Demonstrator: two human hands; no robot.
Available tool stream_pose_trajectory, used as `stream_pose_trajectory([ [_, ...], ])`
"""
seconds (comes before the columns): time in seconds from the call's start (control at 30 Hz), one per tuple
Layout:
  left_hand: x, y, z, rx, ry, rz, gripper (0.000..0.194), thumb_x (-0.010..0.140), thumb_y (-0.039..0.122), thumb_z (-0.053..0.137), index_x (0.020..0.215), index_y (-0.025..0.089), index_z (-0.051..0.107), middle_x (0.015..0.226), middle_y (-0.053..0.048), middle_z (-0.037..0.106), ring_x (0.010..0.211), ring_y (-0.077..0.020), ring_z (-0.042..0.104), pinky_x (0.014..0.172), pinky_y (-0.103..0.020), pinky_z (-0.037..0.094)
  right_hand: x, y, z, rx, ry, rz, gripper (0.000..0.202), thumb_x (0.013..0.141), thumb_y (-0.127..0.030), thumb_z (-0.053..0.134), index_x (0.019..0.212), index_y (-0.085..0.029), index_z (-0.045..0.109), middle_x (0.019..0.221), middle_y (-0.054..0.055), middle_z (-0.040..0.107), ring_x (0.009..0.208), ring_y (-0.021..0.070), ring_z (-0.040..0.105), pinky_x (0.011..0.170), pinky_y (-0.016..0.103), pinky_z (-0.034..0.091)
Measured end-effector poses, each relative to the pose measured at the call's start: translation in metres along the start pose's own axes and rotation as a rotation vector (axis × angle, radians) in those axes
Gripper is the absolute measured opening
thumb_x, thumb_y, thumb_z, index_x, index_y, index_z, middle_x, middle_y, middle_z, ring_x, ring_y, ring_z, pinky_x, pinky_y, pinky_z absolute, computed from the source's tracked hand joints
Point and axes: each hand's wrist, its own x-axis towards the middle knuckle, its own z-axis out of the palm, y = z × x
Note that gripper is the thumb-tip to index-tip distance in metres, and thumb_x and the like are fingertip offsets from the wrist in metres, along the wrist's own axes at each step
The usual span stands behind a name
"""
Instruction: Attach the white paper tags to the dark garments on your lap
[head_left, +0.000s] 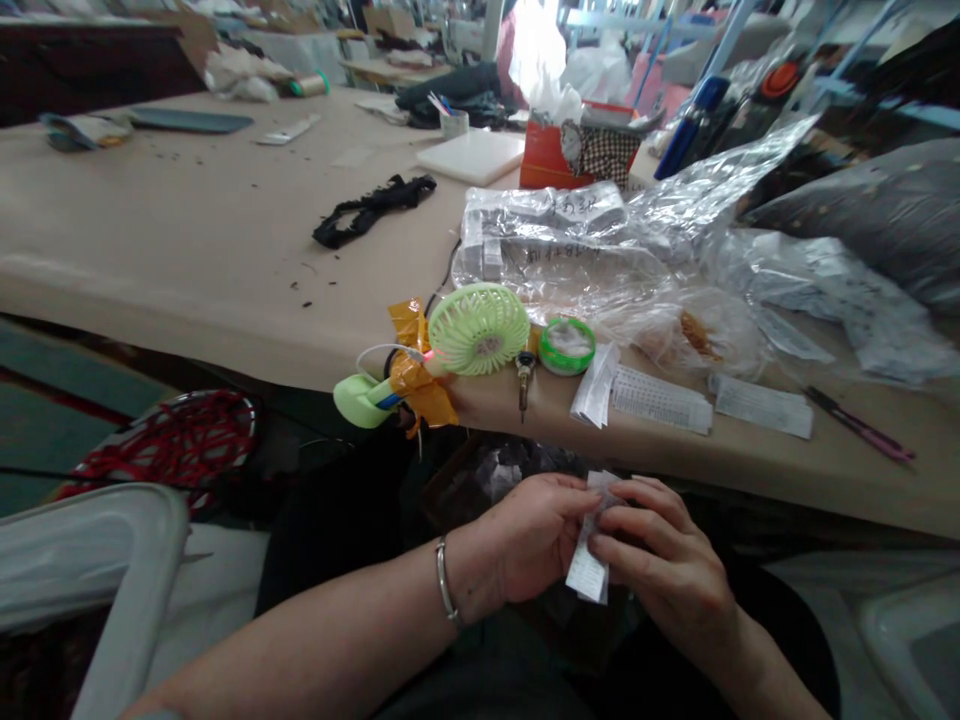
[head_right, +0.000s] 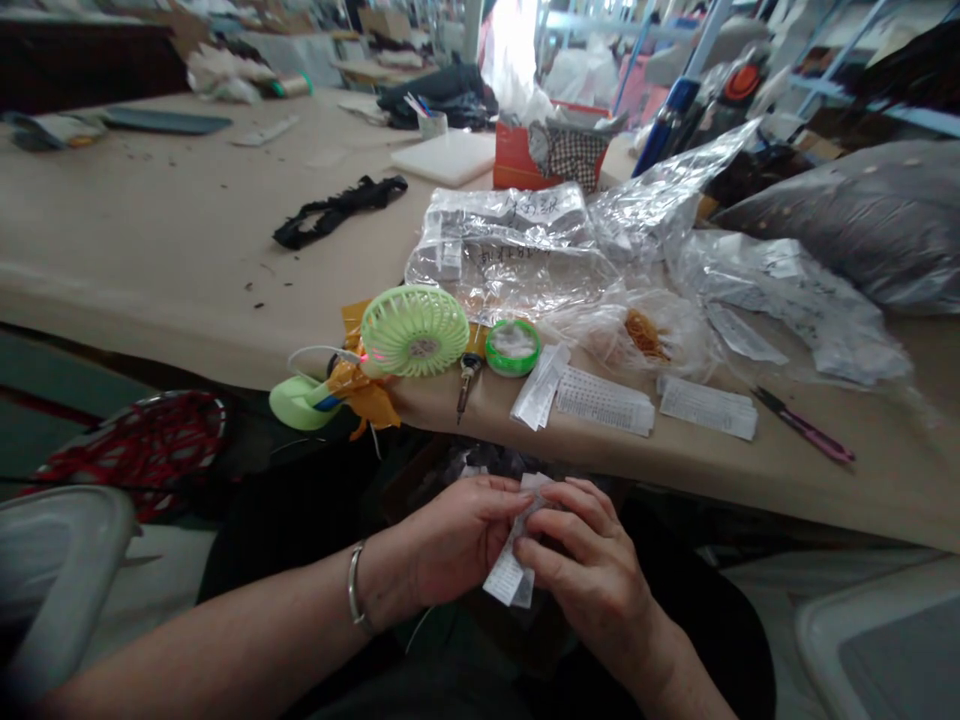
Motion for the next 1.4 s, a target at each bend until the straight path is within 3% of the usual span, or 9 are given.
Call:
stream_pose_trajectory([
  [0.27, 0.0, -0.003, 0.003, 0.028, -0.011, -0.068, 0.015, 0.068, 0.015, 0.069, 0.081, 0.007, 0.066, 0.064, -0.003, 0.059, 0.049, -0.0084, 0.055, 0.053, -0.021, 0.043, -0.002, -0.002, 0.0, 0.057, -0.022, -0.038, 0.015, 0.087, -0.011, 0.059, 0.089, -0.022, 0.07, 0.087, 0.003, 0.068, 0.108, 0.0213, 0.058, 0.087, 0.039, 0.056],
  [0.43, 0.0, -0.004, 0.001, 0.064, 0.039, -0.05, 0.023, 0.072, 0.023, 0.072, 0.087, 0.008, 0.064, 0.066, -0.003, 0.06, 0.052, -0.0109, 0.058, 0.054, -0.024, 0.046, -0.005, 0.004, -0.009, 0.051, -0.055, 0.016, 0.029, 0.086, -0.008, 0.058, 0.113, -0.019, 0.061, 0.099, 0.007, 0.068, 0.111, 0.0231, 0.056, 0.089, 0.041, 0.055],
  [0.6, -0.001, -0.003, -0.003, 0.159, 0.149, -0.091, 0.023, 0.08, 0.03, 0.064, 0.091, 0.009, 0.059, 0.07, -0.009, 0.067, 0.06, -0.0169, 0.065, 0.061, -0.03, 0.05, -0.012, 0.054, -0.038, -0.463, 0.098, 0.341, 0.045, 0.092, -0.034, 0.051, 0.133, -0.014, 0.047, 0.118, 0.017, 0.061, 0.116, 0.031, 0.053, 0.093, 0.053, 0.048],
  [0.7, -0.001, -0.006, -0.007, 0.167, 0.149, -0.092, 0.025, 0.079, 0.031, 0.065, 0.09, 0.01, 0.058, 0.069, -0.008, 0.068, 0.062, -0.0176, 0.065, 0.061, -0.029, 0.049, -0.019, 0.08, -0.049, -0.805, 0.025, 0.481, 0.068, 0.09, -0.057, 0.044, 0.136, -0.007, 0.044, 0.127, 0.025, 0.055, 0.12, 0.0389, 0.048, 0.091, 0.06, 0.045],
  [0.8, -0.001, -0.01, -0.011, 0.175, 0.169, -0.093, 0.028, 0.077, 0.034, 0.068, 0.09, 0.011, 0.059, 0.068, -0.008, 0.067, 0.06, -0.0174, 0.065, 0.061, -0.029, 0.049, -0.029, 0.089, -0.053, -0.927, -0.085, 0.503, 0.064, 0.09, -0.057, 0.043, 0.133, -0.009, 0.048, 0.131, 0.023, 0.054, 0.121, 0.0404, 0.048, 0.088, 0.058, 0.045],
  [1.03, -0.001, -0.012, -0.019, 0.173, 0.176, -0.092, 0.031, 0.075, 0.035, 0.069, 0.091, 0.01, 0.059, 0.068, -0.008, 0.067, 0.058, -0.0178, 0.064, 0.059, -0.029, 0.049, -0.046, 0.09, -0.071, -0.696, 0.06, 0.401, 0.023, 0.094, -0.033, 0.048, 0.097, -0.018, 0.066, 0.102, 0.009, 0.07, 0.096, 0.023, 0.065, 0.086, 0.04, 0.049],
  [1.23, -0.004, -0.009, -0.014, 0.2, 0.175, -0.12, 0.019, 0.083, 0.028, 0.058, 0.09, 0.01, 0.059, 0.071, -0.009, 0.067, 0.056, -0.0166, 0.064, 0.06, -0.031, 0.05, -0.03, 0.053, -0.065, -0.425, 0.426, 0.445, 0.005, 0.085, -0.02, 0.062, 0.09, -0.02, 0.065, 0.093, 0.005, 0.071, 0.085, 0.0193, 0.068, 0.08, 0.034, 0.053],
  [1.3, -0.005, -0.007, -0.01, 0.193, 0.136, -0.14, 0.02, 0.084, 0.027, 0.056, 0.09, 0.009, 0.061, 0.071, -0.009, 0.067, 0.053, -0.0164, 0.063, 0.058, -0.031, 0.05, -0.019, 0.029, -0.049, -0.222, 0.423, 0.361, 0.014, 0.084, -0.013, 0.062, 0.094, -0.021, 0.065, 0.1, 0.005, 0.069, 0.094, 0.0217, 0.067, 0.085, 0.04, 0.053],
  [1.4, -0.005, -0.006, -0.006, 0.121, 0.069, -0.112, 0.018, 0.078, 0.022, 0.061, 0.087, 0.007, 0.064, 0.07, -0.009, 0.065, 0.054, -0.016, 0.062, 0.057, -0.031, 0.049, -0.007, -0.002, -0.019, -0.042, 0.185, 0.11, 0.021, 0.083, -0.008, 0.06, 0.097, -0.022, 0.066, 0.1, 0.005, 0.069, 0.104, 0.024, 0.064, 0.088, 0.044, 0.053],
])
